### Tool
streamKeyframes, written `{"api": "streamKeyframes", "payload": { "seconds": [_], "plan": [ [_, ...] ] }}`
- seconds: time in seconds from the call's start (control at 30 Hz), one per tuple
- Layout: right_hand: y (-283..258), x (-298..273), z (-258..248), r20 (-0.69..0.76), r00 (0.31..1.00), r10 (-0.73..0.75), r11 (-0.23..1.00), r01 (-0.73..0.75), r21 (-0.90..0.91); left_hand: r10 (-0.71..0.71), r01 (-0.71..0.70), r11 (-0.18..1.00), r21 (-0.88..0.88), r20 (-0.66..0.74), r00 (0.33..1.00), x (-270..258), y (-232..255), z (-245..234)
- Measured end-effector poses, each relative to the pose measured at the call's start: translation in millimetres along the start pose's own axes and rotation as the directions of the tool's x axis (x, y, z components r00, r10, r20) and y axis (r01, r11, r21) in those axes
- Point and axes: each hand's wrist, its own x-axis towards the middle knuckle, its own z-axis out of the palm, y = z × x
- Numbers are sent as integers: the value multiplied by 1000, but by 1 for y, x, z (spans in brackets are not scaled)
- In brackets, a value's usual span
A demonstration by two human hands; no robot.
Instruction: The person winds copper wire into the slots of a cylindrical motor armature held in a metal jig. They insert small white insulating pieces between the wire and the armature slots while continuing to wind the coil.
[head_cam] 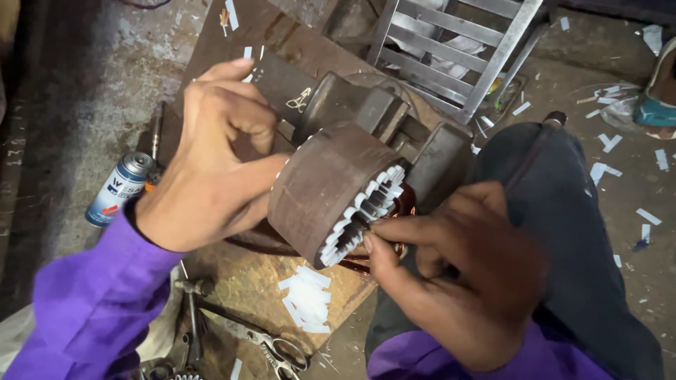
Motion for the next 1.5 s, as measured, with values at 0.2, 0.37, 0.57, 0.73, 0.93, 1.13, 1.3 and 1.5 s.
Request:
{"api": "streamKeyframes", "payload": {
  "seconds": [0.2,0.37,0.57,0.73,0.93,1.13,1.3,1.5],
  "plan": [
    [4,-3,1,23,998,-60,996,62,-66,-236,224,871,-438,26,971,3,-1,12],
    [6,0,7,-43,993,-114,988,109,-108,-66,69,993,-94,38,997,3,2,7],
    [6,-1,3,-15,999,-48,996,47,-78,-197,181,923,-339,-13,980,-6,1,16],
    [6,-1,5,-17,986,-164,981,162,-103,-304,239,870,-431,-88,949,-9,2,28],
    [9,2,5,48,994,-98,988,103,-116,-226,149,952,-266,-286,931,-9,8,32],
    [2,6,3,46,960,-275,942,278,-187,-360,253,855,-453,-167,918,-16,2,41],
    [4,-6,9,-22,989,-149,982,146,-122,-205,160,970,-181,-265,942,-26,10,47],
    [-8,-2,-9,107,873,-476,821,485,-301,-223,190,974,-122,-376,899,-38,12,69]
  ]
}}
